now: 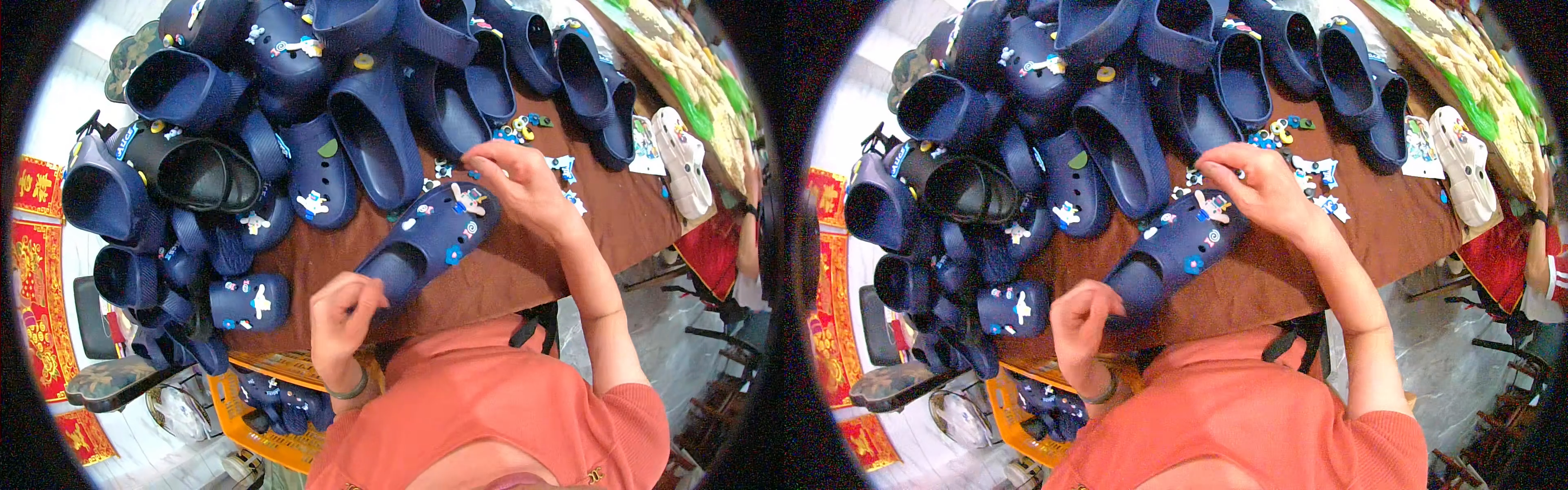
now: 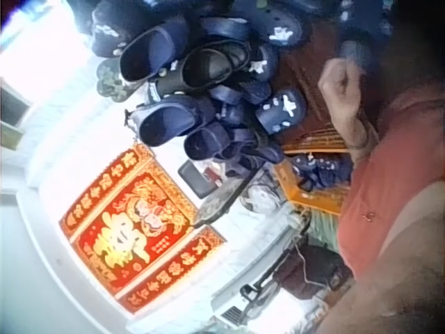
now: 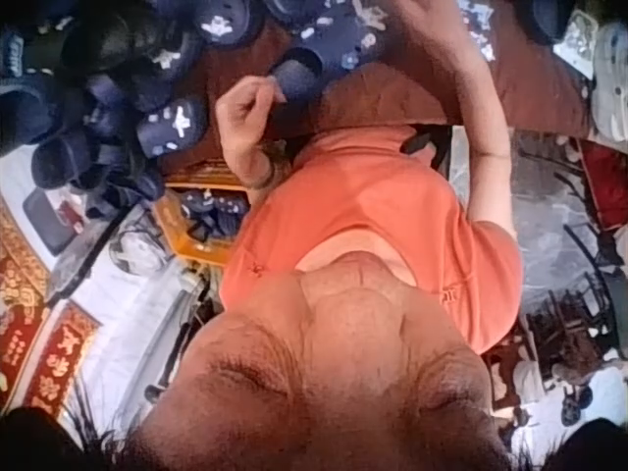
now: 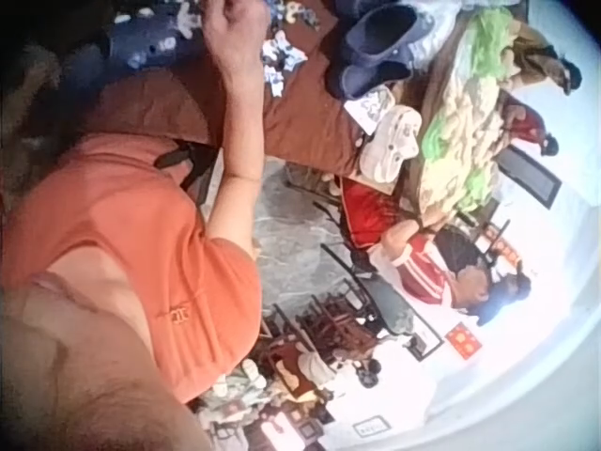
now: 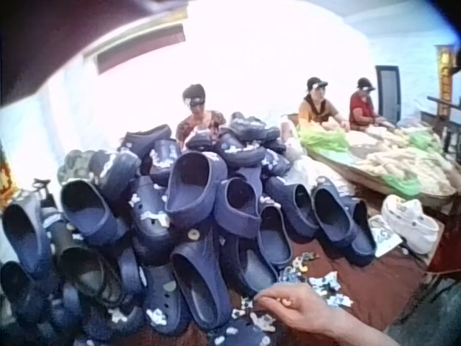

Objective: Attaching decorative plastic charms into the holes of clog-style shoes.

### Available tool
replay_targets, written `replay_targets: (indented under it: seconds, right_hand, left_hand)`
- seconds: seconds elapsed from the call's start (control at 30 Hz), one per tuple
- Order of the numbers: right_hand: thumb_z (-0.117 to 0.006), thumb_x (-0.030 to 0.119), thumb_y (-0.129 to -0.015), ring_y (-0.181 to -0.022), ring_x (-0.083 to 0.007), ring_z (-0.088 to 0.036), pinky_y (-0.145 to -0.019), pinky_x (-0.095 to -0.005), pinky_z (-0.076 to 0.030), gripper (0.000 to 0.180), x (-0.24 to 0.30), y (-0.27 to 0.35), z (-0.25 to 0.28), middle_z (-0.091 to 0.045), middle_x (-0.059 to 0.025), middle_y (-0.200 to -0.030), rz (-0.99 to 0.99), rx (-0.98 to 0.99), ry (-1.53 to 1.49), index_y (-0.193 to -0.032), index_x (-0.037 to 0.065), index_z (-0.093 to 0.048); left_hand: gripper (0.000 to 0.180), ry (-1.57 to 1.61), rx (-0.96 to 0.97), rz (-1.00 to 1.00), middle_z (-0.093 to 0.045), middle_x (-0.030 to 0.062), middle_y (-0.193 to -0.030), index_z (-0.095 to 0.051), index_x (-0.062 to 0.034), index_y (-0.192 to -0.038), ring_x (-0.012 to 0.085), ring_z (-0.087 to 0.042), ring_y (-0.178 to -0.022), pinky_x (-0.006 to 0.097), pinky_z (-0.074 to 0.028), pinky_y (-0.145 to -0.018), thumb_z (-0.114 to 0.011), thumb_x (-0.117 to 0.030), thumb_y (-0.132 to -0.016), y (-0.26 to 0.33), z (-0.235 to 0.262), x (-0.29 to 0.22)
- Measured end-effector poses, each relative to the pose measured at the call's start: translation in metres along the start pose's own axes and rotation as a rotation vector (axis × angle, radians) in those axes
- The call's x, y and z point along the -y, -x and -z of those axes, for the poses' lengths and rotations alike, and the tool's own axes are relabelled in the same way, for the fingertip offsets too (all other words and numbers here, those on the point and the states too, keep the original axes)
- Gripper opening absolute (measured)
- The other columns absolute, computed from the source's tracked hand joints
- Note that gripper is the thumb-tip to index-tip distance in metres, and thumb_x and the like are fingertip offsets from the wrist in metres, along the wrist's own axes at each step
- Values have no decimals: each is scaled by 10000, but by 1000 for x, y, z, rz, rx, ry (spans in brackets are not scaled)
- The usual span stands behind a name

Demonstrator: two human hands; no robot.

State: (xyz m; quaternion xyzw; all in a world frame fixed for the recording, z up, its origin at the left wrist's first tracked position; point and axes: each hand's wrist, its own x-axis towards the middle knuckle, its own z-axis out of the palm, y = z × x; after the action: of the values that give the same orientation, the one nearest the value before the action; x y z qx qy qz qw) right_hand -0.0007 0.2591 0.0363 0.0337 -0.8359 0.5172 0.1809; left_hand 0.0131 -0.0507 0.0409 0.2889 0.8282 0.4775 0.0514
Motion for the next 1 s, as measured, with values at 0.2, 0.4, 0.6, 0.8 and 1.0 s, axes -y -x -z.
replay_targets:
  seconds: [0.2,0.4,0.6,0.8,1.0]
  right_hand:
    - [-666,328,-872,-1198,-352,-519,-1024,-395,-417,447,-31,-25,-36,-546,-212,-1261,284,476,113,-1138,-28,-615]
    - [-701,332,-832,-1084,-344,-575,-958,-412,-446,475,-37,-18,-20,-634,-172,-1080,204,683,24,-1155,-3,-607]
    - [-668,314,-870,-1221,-349,-507,-1039,-399,-400,548,-57,-19,-9,-564,-203,-1274,350,1041,-159,-1262,-46,-536]
    - [-581,270,-931,-1131,-310,-596,-987,-369,-445,416,-55,-9,-16,-628,-169,-1214,209,985,-146,-1233,-16,-577]
    - [-491,276,-970,-853,-372,-651,-769,-435,-518,308,-36,6,-22,-688,-161,-905,181,704,108,-1025,23,-658]
  left_hand:
    - [233,63,103,233,-623,198,-783,-611,23,-839,350,-618,-759,404,-473,-672,-661,-202,-871,-23,-38,-19]
    - [311,98,278,45,-617,245,-761,-625,53,-893,402,-603,-708,471,-455,-636,-670,-254,-870,-39,-87,2]
    - [310,143,375,-160,-627,263,-781,-641,53,-942,422,-608,-707,464,-477,-646,-663,-248,-869,-36,-101,3]
    - [348,116,383,-67,-647,248,-839,-630,51,-977,389,-637,-763,438,-499,-698,-656,-283,-881,-39,-94,-3]
    - [381,65,506,19,-654,203,-820,-615,61,-1023,345,-637,-735,418,-504,-698,-659,-292,-887,-36,-94,2]
